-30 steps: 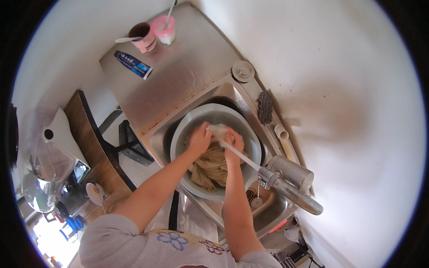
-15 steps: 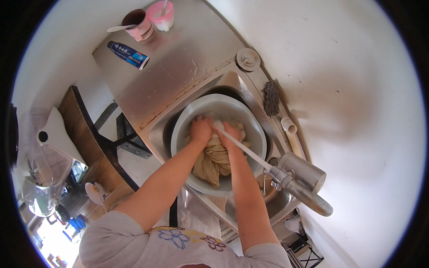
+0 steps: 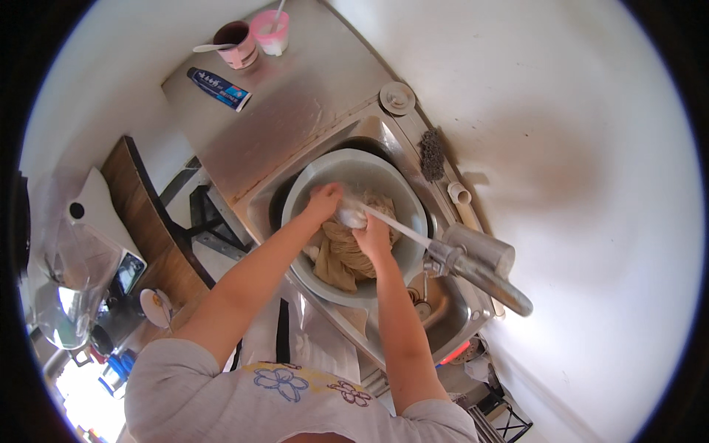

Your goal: The person washes clothes by hand in a basin placed in a kitchen sink. They repeatedly submerge, scrub, and wring out the fabric under running water. After washing, the person drains the basin and carries the wet clothes to another room.

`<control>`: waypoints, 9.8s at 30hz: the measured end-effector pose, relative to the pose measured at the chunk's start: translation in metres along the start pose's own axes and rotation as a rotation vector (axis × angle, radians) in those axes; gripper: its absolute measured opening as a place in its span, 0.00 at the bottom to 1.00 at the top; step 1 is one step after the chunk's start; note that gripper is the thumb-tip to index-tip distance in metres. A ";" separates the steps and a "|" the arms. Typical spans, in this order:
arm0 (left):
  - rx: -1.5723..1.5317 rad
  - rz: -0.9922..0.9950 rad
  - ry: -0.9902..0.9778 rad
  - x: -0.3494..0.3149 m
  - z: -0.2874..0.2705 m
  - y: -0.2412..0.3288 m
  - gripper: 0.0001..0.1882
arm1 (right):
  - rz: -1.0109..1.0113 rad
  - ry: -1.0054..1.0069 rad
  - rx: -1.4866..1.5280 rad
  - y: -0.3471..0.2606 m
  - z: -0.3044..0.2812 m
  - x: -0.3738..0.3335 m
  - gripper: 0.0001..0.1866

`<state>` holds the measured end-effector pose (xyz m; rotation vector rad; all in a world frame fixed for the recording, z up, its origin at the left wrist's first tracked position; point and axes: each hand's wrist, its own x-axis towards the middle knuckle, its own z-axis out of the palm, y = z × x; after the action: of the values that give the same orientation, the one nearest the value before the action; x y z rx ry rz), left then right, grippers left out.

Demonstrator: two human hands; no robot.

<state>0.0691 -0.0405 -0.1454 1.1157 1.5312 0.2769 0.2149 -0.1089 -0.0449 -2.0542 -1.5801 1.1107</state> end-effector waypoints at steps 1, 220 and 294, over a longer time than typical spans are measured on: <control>-0.153 -0.054 -0.037 -0.019 -0.003 0.012 0.30 | -0.016 0.060 0.075 -0.006 -0.003 -0.022 0.24; -0.527 0.365 0.227 -0.170 -0.041 0.104 0.16 | 0.062 0.317 1.153 -0.087 -0.007 -0.048 0.21; -0.220 0.469 -0.004 -0.129 -0.039 0.094 0.19 | 0.328 0.237 1.298 -0.043 -0.001 0.004 0.17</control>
<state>0.0657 -0.0744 0.0156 1.2841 1.1853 0.7433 0.1871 -0.0901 -0.0170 -1.3912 -0.1653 1.3680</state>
